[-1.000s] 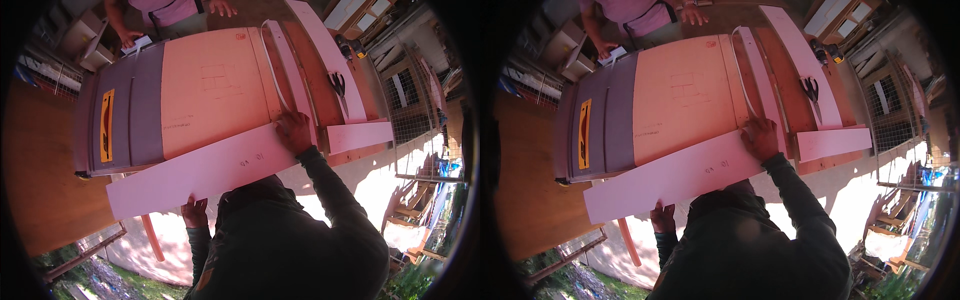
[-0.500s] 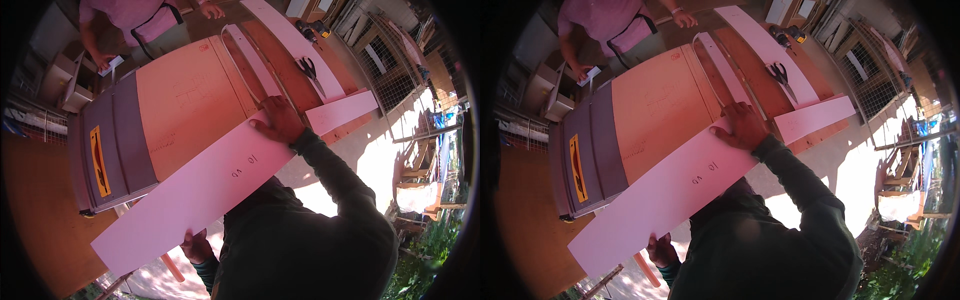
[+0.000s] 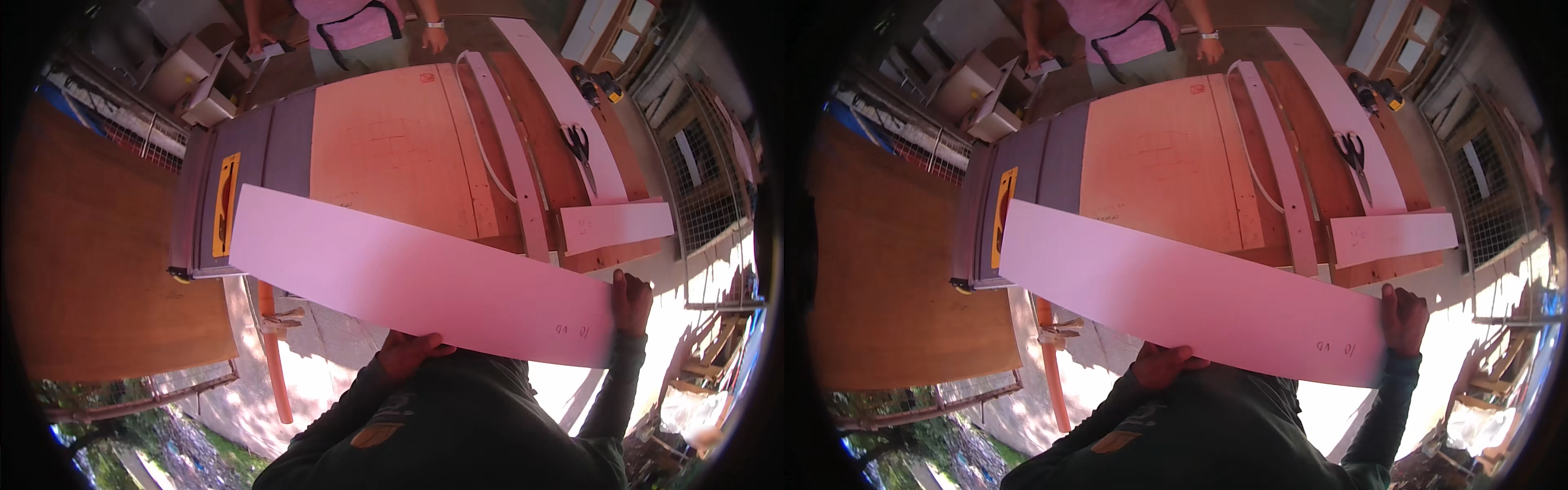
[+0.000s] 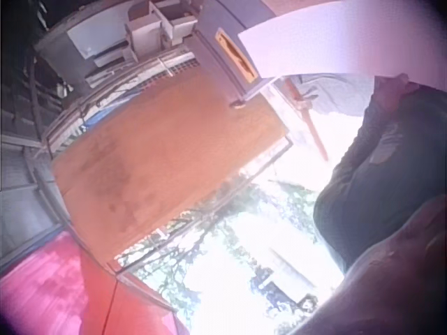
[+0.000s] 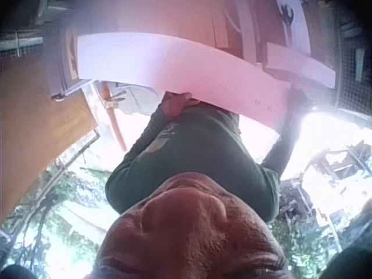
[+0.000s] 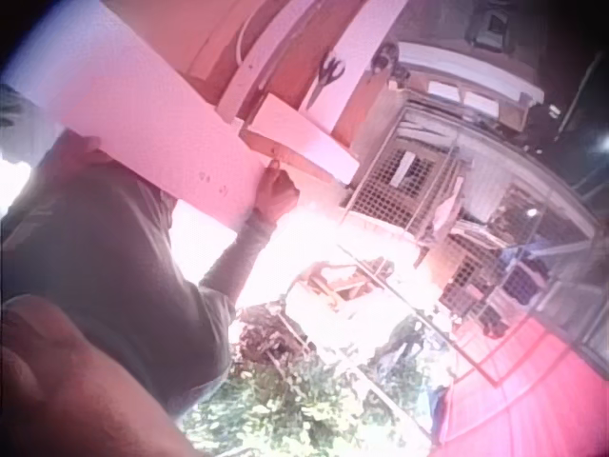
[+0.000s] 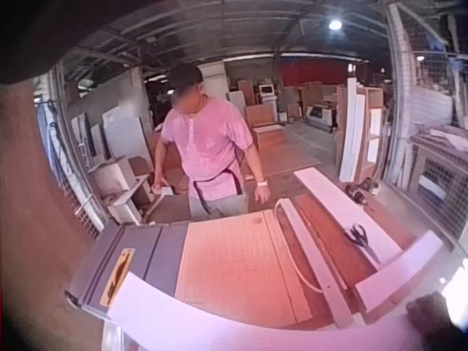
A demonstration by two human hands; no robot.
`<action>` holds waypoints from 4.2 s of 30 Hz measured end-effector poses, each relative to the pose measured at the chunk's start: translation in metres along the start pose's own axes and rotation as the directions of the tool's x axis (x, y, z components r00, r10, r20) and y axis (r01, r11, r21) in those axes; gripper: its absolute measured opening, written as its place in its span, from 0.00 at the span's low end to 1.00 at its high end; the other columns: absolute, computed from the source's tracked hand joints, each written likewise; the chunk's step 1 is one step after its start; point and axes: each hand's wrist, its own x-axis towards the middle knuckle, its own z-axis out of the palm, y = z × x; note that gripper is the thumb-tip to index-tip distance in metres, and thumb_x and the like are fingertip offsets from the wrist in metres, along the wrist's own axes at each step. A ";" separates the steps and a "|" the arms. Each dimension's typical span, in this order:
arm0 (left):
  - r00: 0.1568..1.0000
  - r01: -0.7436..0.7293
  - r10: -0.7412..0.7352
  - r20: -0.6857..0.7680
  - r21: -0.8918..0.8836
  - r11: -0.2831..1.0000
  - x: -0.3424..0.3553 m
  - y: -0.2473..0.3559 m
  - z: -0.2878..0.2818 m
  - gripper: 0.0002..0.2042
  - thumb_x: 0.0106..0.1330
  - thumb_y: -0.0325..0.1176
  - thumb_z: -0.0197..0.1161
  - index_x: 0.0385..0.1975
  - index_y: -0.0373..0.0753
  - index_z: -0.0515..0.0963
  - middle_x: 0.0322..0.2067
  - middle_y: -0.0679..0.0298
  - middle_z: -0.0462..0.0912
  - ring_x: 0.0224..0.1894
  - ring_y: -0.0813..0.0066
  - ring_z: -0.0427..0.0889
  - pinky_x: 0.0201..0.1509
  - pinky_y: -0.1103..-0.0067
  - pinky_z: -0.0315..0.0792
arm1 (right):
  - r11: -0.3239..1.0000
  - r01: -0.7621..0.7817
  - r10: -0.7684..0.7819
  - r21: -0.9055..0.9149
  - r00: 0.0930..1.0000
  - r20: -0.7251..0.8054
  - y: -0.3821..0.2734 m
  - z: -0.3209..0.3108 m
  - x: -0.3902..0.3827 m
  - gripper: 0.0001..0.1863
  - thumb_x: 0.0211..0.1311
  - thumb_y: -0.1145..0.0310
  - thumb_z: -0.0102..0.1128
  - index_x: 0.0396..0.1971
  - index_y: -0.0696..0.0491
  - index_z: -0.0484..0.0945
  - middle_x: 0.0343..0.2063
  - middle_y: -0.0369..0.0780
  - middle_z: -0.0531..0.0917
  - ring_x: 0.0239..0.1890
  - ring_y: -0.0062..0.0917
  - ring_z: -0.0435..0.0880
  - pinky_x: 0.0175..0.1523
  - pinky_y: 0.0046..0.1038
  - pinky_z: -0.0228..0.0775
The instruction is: The person positions pink wooden boards on a table saw and assists another person in cutting them. The person handles the boards, aligns them, and moves cut pieces aside while the other person operates the saw.
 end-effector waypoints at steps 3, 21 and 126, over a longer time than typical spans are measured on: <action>0.999 0.033 -0.036 0.027 0.101 0.994 0.012 -0.017 0.038 0.25 0.70 0.20 0.66 0.65 0.43 0.71 0.57 0.58 0.80 0.60 0.60 0.83 0.60 0.59 0.85 | 0.968 -0.241 0.237 0.065 0.970 0.060 0.044 -0.020 -0.033 0.38 0.81 0.43 0.41 0.21 0.62 0.77 0.13 0.50 0.75 0.17 0.39 0.74 0.28 0.44 0.61; 0.900 -0.023 -0.113 0.421 0.305 0.952 0.157 -0.207 0.283 0.19 0.71 0.32 0.67 0.59 0.39 0.74 0.51 0.61 0.83 0.53 0.67 0.87 0.56 0.63 0.86 | 0.811 -0.569 0.549 0.136 0.821 0.158 0.264 -0.172 -0.223 0.40 0.80 0.39 0.44 0.18 0.62 0.72 0.14 0.46 0.72 0.19 0.29 0.68 0.28 0.41 0.60; 0.663 0.065 0.738 -0.129 0.991 0.115 0.674 -0.136 0.408 0.37 0.57 0.53 0.77 0.61 0.34 0.79 0.52 0.51 0.88 0.54 0.56 0.86 0.62 0.66 0.77 | 0.602 -0.654 0.547 0.458 0.755 0.361 0.768 -0.188 0.196 0.38 0.81 0.39 0.46 0.37 0.65 0.85 0.27 0.42 0.86 0.29 0.28 0.82 0.38 0.34 0.76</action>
